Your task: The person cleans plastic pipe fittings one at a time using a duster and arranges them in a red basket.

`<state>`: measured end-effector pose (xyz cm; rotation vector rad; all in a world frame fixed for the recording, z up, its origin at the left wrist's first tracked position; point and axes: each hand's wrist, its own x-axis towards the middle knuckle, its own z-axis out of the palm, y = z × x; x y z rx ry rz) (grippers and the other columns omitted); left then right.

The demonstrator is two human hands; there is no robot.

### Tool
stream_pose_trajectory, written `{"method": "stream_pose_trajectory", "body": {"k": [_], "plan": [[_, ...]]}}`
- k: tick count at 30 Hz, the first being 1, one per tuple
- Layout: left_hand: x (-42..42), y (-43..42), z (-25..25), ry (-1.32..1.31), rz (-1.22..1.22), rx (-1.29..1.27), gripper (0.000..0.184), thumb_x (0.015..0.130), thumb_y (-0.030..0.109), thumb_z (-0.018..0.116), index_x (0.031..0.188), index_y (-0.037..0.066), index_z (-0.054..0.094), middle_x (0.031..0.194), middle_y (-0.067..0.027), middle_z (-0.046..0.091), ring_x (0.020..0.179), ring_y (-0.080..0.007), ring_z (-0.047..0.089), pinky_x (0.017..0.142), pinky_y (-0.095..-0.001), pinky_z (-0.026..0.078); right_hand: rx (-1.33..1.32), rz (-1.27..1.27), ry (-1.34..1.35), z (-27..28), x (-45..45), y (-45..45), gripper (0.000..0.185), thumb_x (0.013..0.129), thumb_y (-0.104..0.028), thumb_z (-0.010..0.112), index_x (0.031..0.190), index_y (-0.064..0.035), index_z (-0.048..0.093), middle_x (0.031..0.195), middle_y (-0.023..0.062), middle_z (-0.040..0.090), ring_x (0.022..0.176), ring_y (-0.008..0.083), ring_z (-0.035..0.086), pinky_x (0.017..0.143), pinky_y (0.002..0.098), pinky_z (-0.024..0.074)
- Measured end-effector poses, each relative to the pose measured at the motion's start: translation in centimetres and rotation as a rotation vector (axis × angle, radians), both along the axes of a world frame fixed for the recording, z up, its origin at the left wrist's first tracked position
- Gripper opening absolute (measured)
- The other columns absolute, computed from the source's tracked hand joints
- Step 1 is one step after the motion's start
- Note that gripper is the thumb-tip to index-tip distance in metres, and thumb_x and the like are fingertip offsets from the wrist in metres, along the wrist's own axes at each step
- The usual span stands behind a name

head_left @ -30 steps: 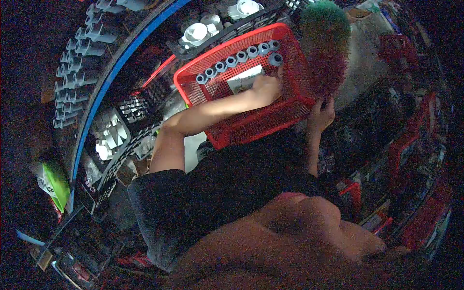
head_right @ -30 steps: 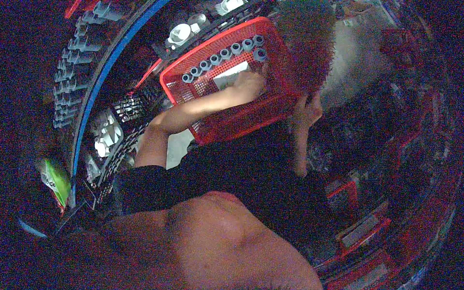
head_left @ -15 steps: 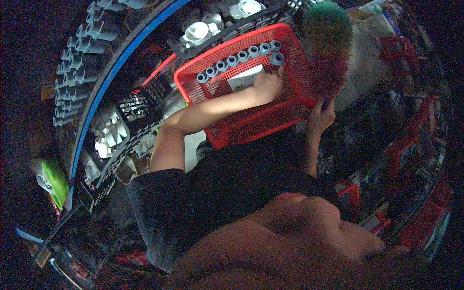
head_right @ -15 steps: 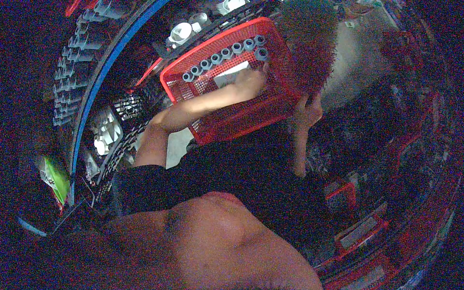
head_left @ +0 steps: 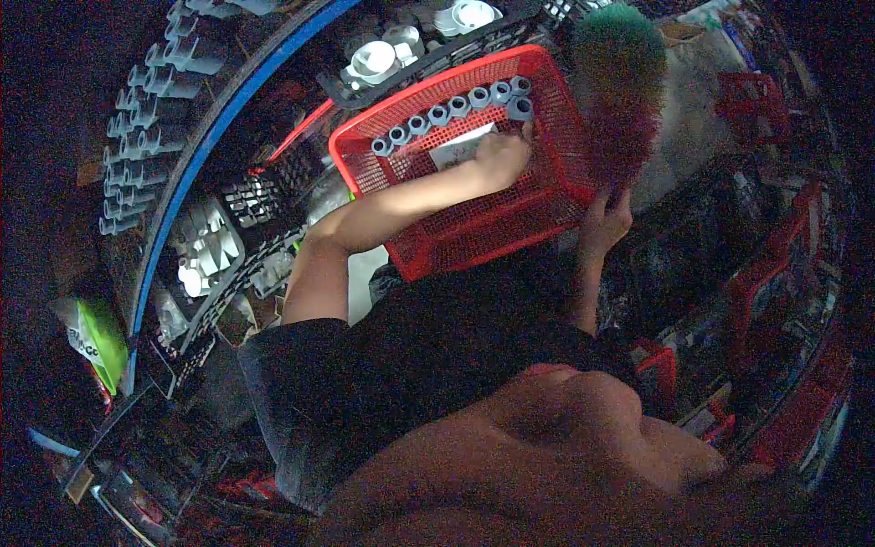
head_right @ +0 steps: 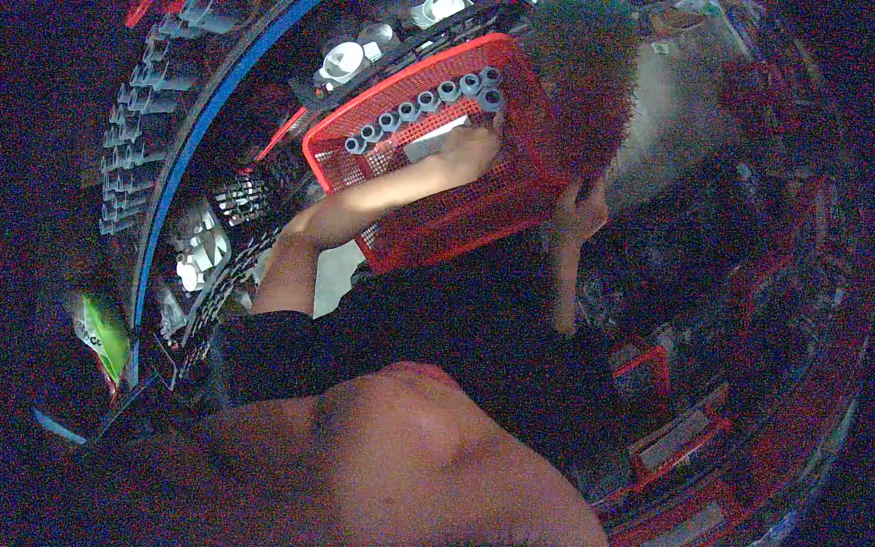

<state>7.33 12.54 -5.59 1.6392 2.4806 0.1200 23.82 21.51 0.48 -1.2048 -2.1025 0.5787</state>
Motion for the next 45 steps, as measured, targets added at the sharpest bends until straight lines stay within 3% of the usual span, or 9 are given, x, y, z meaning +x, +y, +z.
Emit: {"method": "stream_pose_trajectory", "body": {"k": [3, 5, 6, 7, 9, 36, 39, 41, 45], "plan": [[-0.2, 0.0, -0.1, 0.021, -0.032, 0.06, 0.023, 0.069, 0.01, 0.049, 0.087, 0.006, 0.063, 0.058, -0.0089, 0.059, 0.052, -0.0193, 0.058, 0.041, -0.0323, 0.042, -0.044, -0.01, 0.018, 0.1, 0.1, -0.1, 0.034, 0.08, -0.019, 0.05, 0.107, 0.0022, 0.051, 0.09, 0.0201, 0.06, 0.078, 0.033, 0.059, 0.067, 0.0368, 0.0442], [-0.6, 0.2, 1.0, -0.055, -0.097, -0.167, 0.056, 0.067, 0.007, 0.052, 0.118, -0.01, 0.037, 0.065, -0.0147, 0.06, 0.057, -0.0259, 0.06, 0.046, -0.0361, 0.047, -0.055, -0.019, -0.002, 0.1, 0.0, -0.1, 0.034, 0.08, -0.019, 0.05, 0.107, 0.0021, 0.051, 0.089, 0.02, 0.06, 0.077, 0.0329, 0.059, 0.067, 0.0367, 0.0443], [-0.6, 0.2, 1.4, -0.054, -0.098, -0.167, 0.056, 0.067, 0.007, 0.052, 0.118, -0.01, 0.037, 0.065, -0.0147, 0.06, 0.057, -0.0259, 0.06, 0.046, -0.0361, 0.047, -0.067, -0.029, -0.022, 0.2, 0.0, -0.1, 0.034, 0.08, -0.018, 0.05, 0.107, 0.002, 0.051, 0.089, 0.0199, 0.06, 0.077, 0.0329, 0.059, 0.067, 0.0367, 0.0443], [-0.5, 0.1, 1.8, -0.086, -0.05, -0.106, 0.029, 0.068, 0.007, 0.051, 0.095, -0.001, 0.051, 0.066, -0.0129, 0.061, 0.061, -0.025, 0.061, 0.048, -0.0359, 0.048, -0.067, -0.03, -0.022, 0.4, 0.0, -0.2, 0.034, 0.08, -0.018, 0.05, 0.107, 0.002, 0.051, 0.089, 0.0199, 0.06, 0.077, 0.0329, 0.059, 0.067, 0.0367, 0.0443], [-0.6, 0.0, 2.6, -0.117, -0.003, -0.043, 0.016, 0.069, 0.007, 0.05, 0.072, 0.007, 0.066, 0.068, -0.0112, 0.062, 0.065, -0.024, 0.062, 0.05, -0.0357, 0.048, -0.046, -0.021, -0.025, 0.8, -0.1, -0.3, 0.033, 0.079, -0.017, 0.05, 0.107, 0.002, 0.051, 0.089, 0.0199, 0.06, 0.077, 0.0327, 0.059, 0.067, 0.0363, 0.0444], [-0.5, -0.1, 3.5, -0.171, 0.023, 0.0, 0.019, 0.073, 0.015, 0.049, 0.072, 0.003, 0.064, 0.079, -0.0146, 0.062, 0.073, -0.0283, 0.062, 0.06, -0.0387, 0.048, -0.037, 0.007, 0.046, 1.3, -0.1, -0.6, 0.036, 0.082, -0.023, 0.049, 0.109, 0.0009, 0.051, 0.096, 0.0199, 0.058, 0.083, 0.0333, 0.058, 0.07, 0.0363, 0.0445], [-0.7, 0.3, 3.8, -0.143, 0.005, -0.052, 0.025, 0.073, 0.018, 0.05, 0.088, 0.0, 0.06, 0.079, -0.0145, 0.062, 0.069, -0.0275, 0.062, 0.057, -0.0389, 0.048, 0.142, 0.02, 0.005, 0.4, 0.2, -0.1, 0.034, 0.082, -0.022, 0.049, 0.108, 0.0006, 0.052, 0.092, 0.0186, 0.06, 0.079, 0.0324, 0.059, 0.067, 0.0365, 0.0451], [-0.5, 0.2, 4.5, -0.179, 0.022, -0.082, 0.058, 0.074, 0.038, 0.056, 0.112, -0.003, 0.042, 0.083, -0.0183, 0.059, 0.07, -0.0301, 0.06, 0.059, -0.0389, 0.048, 0.07, -0.002, -0.053, -0.6, 0.7, 0.3, 0.033, 0.082, -0.021, 0.049, 0.107, 0.0005, 0.052, 0.088, 0.0178, 0.06, 0.075, 0.0315, 0.059, 0.065, 0.0365, 0.0452], [-0.3, 0.2, 2.8, -0.091, 0.025, 0.016, 0.066, 0.074, 0.039, 0.054, 0.12, -0.003, 0.033, 0.086, -0.0189, 0.057, 0.068, -0.0284, 0.06, 0.055, -0.0372, 0.048, 0.048, 0.013, 0.013, -1.0, 0.7, 0.4, 0.032, 0.081, -0.019, 0.05, 0.106, 0.0, 0.053, 0.08, 0.0157, 0.061, 0.068, 0.0284, 0.06, 0.061, 0.0366, 0.0452]]}}
